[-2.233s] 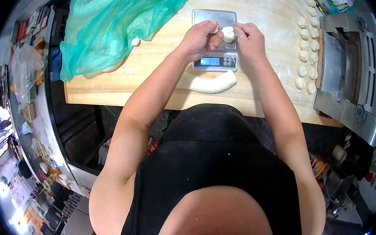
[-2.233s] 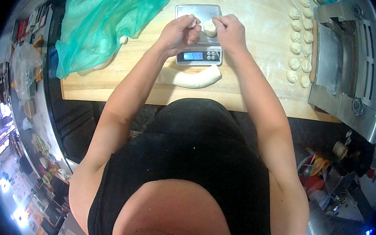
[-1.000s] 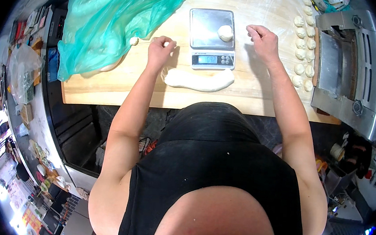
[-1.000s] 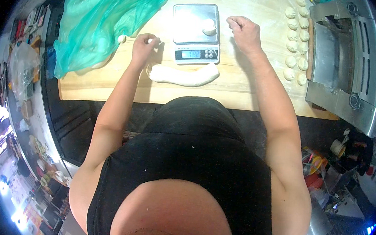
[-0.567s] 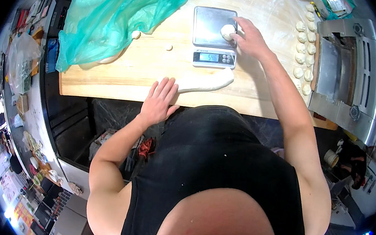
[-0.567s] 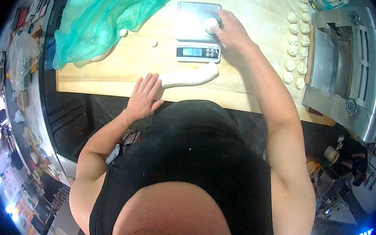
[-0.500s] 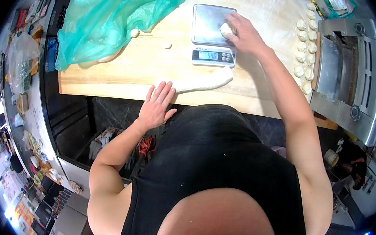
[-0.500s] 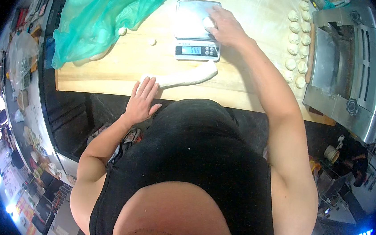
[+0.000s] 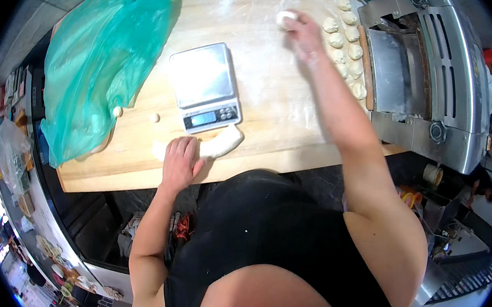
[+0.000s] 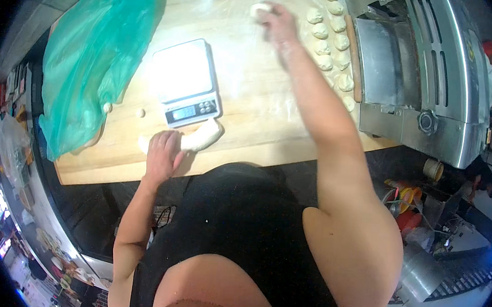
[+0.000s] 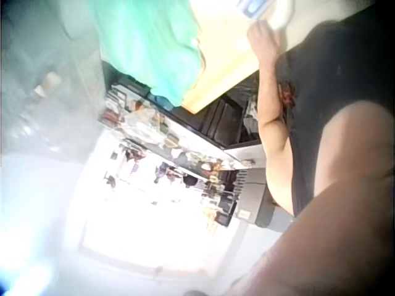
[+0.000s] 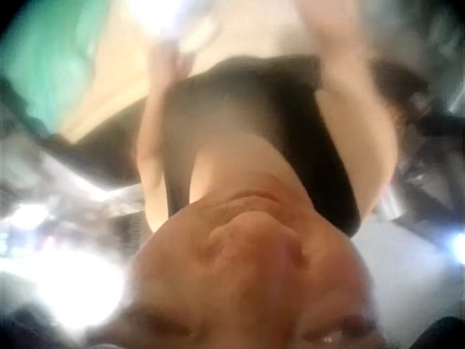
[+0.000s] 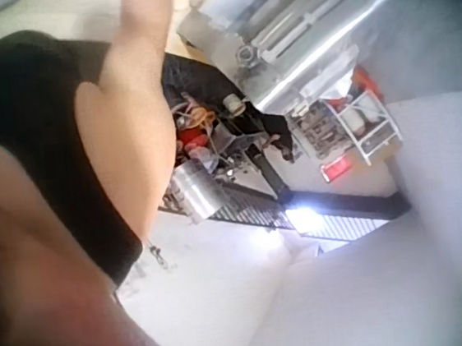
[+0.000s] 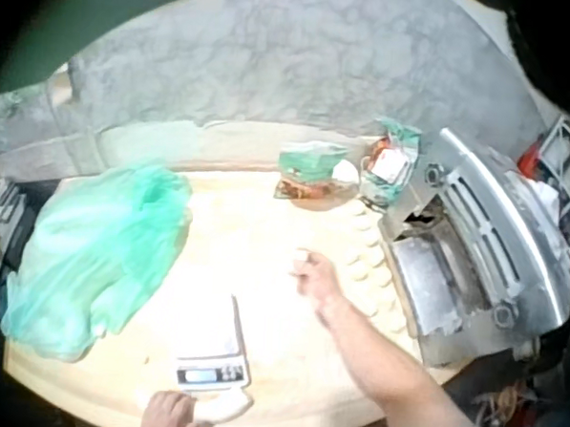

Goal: The person divides portions of dough from a large roll, places each portion on a digital scale to weigh it, adds or removes small pieces of dough until the weight is correct, and then places the measured portions in a row on the wooden work surface.

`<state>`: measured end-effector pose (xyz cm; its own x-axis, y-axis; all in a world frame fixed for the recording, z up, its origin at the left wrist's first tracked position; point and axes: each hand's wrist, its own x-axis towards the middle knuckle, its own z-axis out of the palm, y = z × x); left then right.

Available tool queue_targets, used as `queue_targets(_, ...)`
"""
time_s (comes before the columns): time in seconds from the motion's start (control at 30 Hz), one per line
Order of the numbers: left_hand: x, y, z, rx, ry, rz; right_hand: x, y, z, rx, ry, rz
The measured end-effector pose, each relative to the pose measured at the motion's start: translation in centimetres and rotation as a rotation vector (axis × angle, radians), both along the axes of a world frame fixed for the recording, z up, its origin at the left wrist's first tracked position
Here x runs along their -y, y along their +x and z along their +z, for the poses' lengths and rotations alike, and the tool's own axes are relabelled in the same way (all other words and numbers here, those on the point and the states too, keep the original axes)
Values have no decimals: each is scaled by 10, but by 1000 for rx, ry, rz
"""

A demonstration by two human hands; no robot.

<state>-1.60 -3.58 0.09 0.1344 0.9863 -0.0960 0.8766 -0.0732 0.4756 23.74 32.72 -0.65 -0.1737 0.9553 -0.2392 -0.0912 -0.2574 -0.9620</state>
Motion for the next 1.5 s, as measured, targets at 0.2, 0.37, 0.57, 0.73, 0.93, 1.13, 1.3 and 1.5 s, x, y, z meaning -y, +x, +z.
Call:
queue_targets(0.2, -11, 21, 9, -64, -41, -3, -136, 124, -11, 885, 627, -84)
queue_targets(0.37, -32, 48, 10, -17, -114, -56, -174, 127, -57, 1278, 498, 83)
queue_targets(0.57, -32, 57, -3, -37, -210, 25, -124, 115, -33, 1477, 308, 242)
queue_targets(0.73, -33, 48, -3, 18, -149, -50, -109, 113, -9, 1409, 340, 169)
queue_targets(0.93, -22, 32, 13, 560, -192, 269, 53, 38, 39, 598, 321, 311)
queue_targets(1.13, -31, 27, 39, 1030, -110, 156, 221, -72, 73, 13, 217, 547)
queue_targets(1.3, -40, 31, 60, 1116, -57, 105, 243, -102, 98, 157, 628, 359)
queue_targets(1.5, -46, 25, 53, 887, 302, 200, 262, -122, 130, 412, 1068, 437)
